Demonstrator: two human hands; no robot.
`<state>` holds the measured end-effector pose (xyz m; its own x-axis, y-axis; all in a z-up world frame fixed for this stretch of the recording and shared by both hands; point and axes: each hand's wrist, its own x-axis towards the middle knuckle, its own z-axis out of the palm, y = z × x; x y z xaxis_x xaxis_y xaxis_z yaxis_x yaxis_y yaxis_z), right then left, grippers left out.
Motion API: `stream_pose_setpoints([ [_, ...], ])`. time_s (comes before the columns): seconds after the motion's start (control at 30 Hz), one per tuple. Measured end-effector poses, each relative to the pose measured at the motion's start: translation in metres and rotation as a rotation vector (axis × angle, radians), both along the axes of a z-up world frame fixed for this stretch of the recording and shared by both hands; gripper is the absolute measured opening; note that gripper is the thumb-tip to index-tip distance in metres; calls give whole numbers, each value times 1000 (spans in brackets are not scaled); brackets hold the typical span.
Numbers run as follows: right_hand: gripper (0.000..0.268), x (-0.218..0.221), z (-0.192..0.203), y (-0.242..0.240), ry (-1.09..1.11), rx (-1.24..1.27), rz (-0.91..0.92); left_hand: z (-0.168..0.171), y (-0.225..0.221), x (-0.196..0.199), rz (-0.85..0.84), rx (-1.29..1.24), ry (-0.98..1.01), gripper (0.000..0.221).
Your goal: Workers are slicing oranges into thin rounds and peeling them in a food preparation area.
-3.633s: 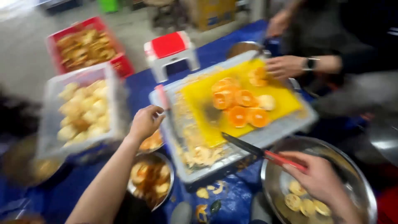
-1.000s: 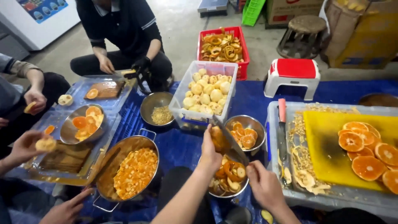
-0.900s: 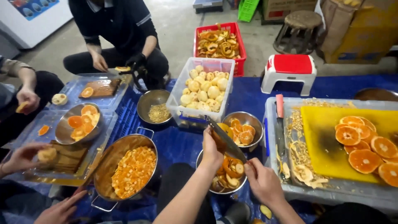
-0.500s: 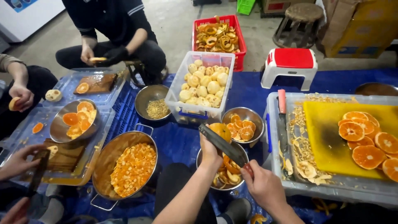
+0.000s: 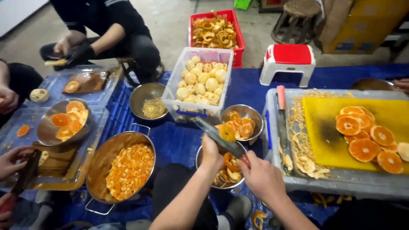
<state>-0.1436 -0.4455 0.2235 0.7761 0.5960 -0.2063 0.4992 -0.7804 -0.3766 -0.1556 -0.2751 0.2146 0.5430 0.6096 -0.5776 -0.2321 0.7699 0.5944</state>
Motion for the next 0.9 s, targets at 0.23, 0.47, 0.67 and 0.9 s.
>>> stream_pose_setpoints([
  [0.23,43,14,-3,-8,-33,-79,68,-60,7,9,-149,-43,22,48],
  [0.47,45,27,-5,-2,-60,-106,101,-38,16,2,-84,-96,24,55],
  [0.67,44,30,8,12,-28,-169,144,-61,14,-7,-329,-104,62,59],
  [0.9,44,42,8,4,-96,-149,215,-76,33,-8,-358,-125,62,61],
])
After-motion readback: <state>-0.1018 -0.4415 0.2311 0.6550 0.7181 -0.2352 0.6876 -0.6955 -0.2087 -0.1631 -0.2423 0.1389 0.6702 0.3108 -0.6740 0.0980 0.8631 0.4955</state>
